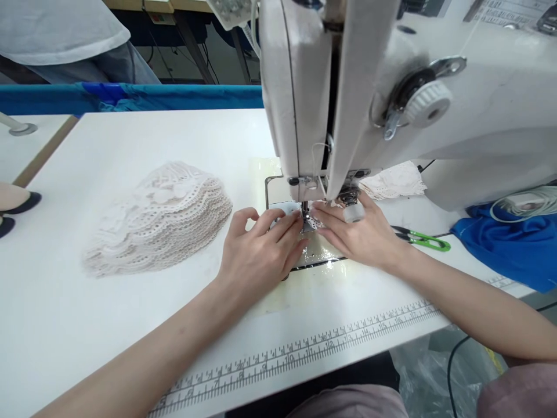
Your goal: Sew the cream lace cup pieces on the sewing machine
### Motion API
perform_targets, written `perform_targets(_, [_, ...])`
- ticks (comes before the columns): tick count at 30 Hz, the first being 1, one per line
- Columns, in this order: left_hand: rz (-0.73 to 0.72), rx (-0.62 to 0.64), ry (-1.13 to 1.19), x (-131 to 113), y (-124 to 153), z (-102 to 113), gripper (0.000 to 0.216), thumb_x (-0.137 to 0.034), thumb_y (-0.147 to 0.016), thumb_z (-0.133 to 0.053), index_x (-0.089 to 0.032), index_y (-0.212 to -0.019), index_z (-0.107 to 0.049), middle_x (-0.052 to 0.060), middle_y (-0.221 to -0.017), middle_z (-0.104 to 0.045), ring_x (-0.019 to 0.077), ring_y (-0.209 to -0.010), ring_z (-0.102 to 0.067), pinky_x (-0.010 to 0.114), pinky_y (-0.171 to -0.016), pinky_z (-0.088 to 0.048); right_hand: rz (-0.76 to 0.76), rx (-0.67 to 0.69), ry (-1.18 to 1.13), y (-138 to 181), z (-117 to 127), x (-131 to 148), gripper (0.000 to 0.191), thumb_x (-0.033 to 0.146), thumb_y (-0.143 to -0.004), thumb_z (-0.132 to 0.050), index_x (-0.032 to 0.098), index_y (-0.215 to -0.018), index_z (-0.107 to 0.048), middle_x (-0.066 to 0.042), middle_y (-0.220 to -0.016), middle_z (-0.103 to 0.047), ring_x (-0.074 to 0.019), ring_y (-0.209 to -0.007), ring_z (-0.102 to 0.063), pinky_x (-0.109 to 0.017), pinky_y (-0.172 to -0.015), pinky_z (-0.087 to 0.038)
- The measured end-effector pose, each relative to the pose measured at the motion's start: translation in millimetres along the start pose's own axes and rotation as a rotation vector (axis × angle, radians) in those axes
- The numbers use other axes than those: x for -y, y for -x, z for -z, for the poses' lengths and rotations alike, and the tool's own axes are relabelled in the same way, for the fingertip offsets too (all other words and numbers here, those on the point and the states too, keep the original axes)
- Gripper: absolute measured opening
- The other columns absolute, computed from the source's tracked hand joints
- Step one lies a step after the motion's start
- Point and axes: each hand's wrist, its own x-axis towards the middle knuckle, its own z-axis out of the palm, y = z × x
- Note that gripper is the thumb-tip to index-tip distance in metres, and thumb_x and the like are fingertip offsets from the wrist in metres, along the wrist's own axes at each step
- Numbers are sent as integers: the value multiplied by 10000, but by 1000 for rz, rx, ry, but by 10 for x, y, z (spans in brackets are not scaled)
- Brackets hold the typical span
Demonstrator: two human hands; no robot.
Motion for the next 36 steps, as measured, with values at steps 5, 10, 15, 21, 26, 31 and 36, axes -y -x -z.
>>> perform_targets(5, [-73, 77, 118, -103, -13, 45, 302, -356, -903, -554, -177, -1136, -623, 34, -1197, -664, 226, -988, -607, 368, -744, -418, -57, 55, -46, -33, -31, -71, 277, 193, -944, -405, 153, -1080, -643, -83, -1117, -672, -242, -1159, -518, -468, -1041, -329])
perform_targets(10, [-138, -1, 3, 59, 8, 145, 159, -333, -872, -611, -189, -829, -665, 14, -892, -748, 219, -891, -647, 386, -720, -386, -43, -42, -40, -9, 72, -122, 240, 221, -873, -418, 191, -849, -655, -24, -821, -677, -216, -930, -576, -475, -1072, -298])
perform_targets(15, [-79, -17, 17, 45, 21, 186, 139, -281, -841, -647, -161, -910, -667, 30, -904, -739, 177, -742, -649, 350, -646, -396, -32, -70, 27, 12, 88, -167, 307, 33, -783, -399, 173, -858, -661, -29, -795, -648, -197, -833, -558, -456, -1047, -338])
perform_targets(21, [-69, 181, -144, 124, 3, 180, 188, -225, -882, -564, -181, -1017, -687, 77, -1024, -704, 239, -790, -635, 379, -637, -425, 40, -10, -99, 44, 146, -120, 336, -16, -804, -424, 177, -821, -699, -43, -948, -683, -198, -935, -567, -443, -1055, -357])
perform_targets(26, [129, 235, -160, 170, 20, 219, 286, -180, -909, -438, -113, -1077, -660, 141, -1022, -685, 281, -827, -646, 396, -625, -462, 107, -47, -183, 73, 182, 21, 382, -54, -805, -377, 141, -834, -704, -53, -986, -717, -185, -953, -609, -389, -969, -442])
perform_targets(31, [145, 277, 72, 22, 53, 139, 395, -262, -954, -385, -72, -1267, -530, 149, -1270, -601, 290, -1158, -575, 449, -917, -465, 119, -96, -172, 90, 123, 90, 361, -9, -864, -369, 127, -933, -696, -51, -1051, -719, -187, -1001, -631, -341, -891, -480])
perform_targets(36, [58, 183, 97, 14, 40, 118, 348, -273, -910, -520, -111, -1212, -577, 118, -1185, -654, 268, -1139, -584, 455, -1023, -408, 119, -97, -166, 70, 113, 97, 346, -7, -872, -374, 131, -951, -681, -37, -1048, -722, -164, -948, -634, -330, -918, -454])
